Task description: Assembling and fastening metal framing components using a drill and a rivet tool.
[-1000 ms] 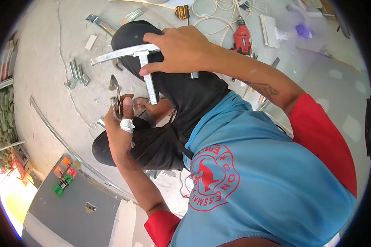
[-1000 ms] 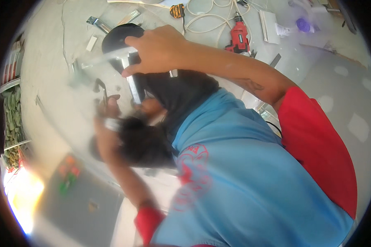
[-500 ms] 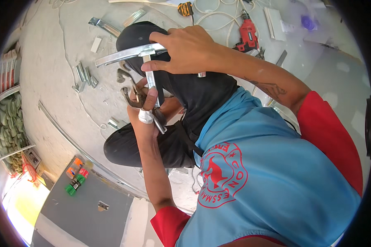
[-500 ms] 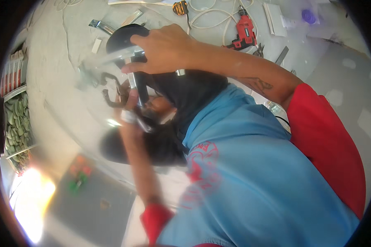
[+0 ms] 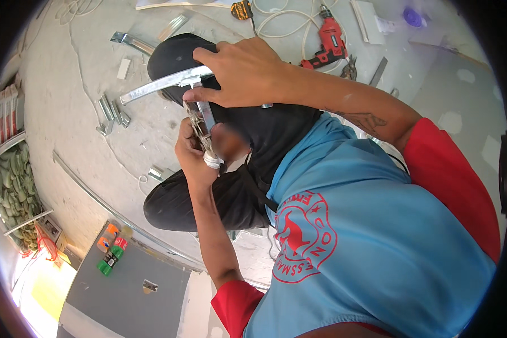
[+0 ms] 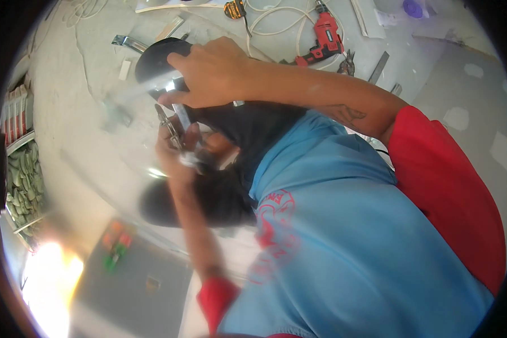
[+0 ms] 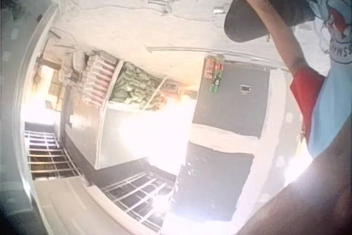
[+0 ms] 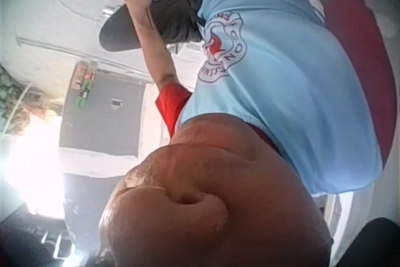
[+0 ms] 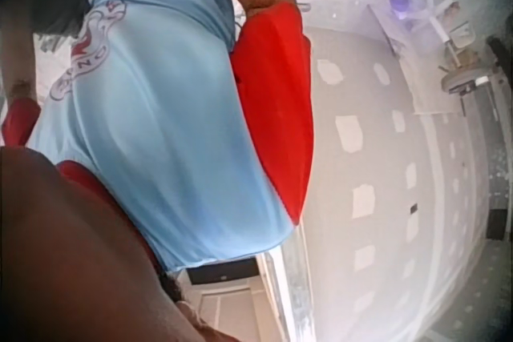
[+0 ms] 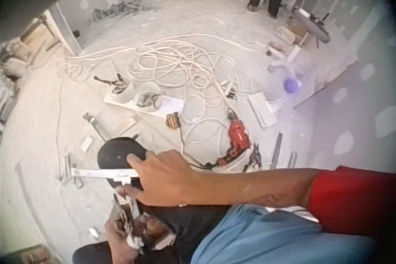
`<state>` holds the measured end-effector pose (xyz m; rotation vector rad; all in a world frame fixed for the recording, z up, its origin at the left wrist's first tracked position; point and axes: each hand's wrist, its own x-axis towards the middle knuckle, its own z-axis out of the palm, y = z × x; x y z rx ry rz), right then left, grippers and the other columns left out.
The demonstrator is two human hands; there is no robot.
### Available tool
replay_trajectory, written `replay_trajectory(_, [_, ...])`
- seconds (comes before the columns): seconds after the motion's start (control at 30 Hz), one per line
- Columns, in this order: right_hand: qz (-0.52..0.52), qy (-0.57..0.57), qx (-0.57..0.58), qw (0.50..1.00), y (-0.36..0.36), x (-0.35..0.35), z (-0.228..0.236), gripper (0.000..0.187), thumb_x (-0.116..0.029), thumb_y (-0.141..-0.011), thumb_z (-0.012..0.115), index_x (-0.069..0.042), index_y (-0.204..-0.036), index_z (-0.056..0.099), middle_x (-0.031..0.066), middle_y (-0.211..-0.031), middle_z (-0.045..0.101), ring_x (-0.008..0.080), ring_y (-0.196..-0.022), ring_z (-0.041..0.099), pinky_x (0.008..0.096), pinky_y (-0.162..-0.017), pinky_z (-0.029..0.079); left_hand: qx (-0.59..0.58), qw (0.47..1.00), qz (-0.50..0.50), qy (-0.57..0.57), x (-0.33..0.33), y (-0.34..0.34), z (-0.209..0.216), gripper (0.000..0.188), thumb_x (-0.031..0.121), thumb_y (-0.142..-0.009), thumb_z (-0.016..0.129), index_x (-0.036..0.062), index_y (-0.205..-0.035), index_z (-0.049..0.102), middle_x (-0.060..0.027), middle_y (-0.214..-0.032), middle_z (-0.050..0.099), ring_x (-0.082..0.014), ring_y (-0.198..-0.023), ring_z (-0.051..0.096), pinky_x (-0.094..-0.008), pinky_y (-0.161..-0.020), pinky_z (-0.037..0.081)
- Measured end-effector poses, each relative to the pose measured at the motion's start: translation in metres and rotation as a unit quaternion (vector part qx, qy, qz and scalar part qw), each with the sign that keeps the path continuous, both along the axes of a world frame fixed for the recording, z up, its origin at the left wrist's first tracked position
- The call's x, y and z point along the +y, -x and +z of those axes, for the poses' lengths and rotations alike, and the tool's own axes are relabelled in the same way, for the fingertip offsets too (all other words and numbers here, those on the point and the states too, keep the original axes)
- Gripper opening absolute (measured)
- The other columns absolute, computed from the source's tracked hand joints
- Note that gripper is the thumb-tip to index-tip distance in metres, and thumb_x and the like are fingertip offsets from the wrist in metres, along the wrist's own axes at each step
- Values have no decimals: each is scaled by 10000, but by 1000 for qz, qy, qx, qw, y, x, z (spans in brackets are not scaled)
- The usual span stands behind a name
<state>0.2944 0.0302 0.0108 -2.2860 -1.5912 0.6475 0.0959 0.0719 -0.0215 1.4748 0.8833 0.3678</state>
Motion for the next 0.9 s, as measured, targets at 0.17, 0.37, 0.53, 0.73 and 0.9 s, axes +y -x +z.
replay_trajectory(0.17, [-17,-48,-20,999,3,-2,-10,691,-688,-821,570,-65,-1119,590,211,-799,657,372,-699,675,454,-600,515,-5,1000,-8,-26,5,1,-2,214,62,-859,716,-1,-985,555,27,-748,525,-34,-634,479,-191,-569,391])
replay_trajectory(0.37, [-39,-47,-7,998,8,0,-9,641,-620,-824,605,-62,-1137,586,201,-816,665,362,-711,681,448,-615,522,7,1000,-22,17,10,8,0,212,72,-857,714,-10,-992,573,20,-751,536,-48,-637,508,-206,-568,426])
replay_trajectory(0.53, [-45,-17,12,999,8,1,-6,667,-622,-829,598,-51,-1173,571,213,-843,662,363,-758,681,448,-647,523,7,999,-40,-20,14,9,11,255,112,-869,728,-29,-1034,596,17,-760,551,-67,-648,515,-232,-604,452])
replay_trajectory(0.73, [-50,-50,-14,997,9,-2,-17,728,-654,-837,582,-10,-1174,541,229,-848,653,379,-762,674,453,-670,527,210,975,-73,10,45,41,34,482,264,-936,651,-22,-1312,553,-41,-853,597,-86,-782,530,-246,-647,405])
replay_trajectory(0.9, [-28,-50,3,998,10,0,-16,739,-664,-846,569,12,-1139,529,247,-848,644,389,-763,672,455,-673,529,68,989,-106,-83,55,46,41,480,191,-946,607,-33,-1356,493,-71,-875,595,-112,-807,544,-244,-720,430])
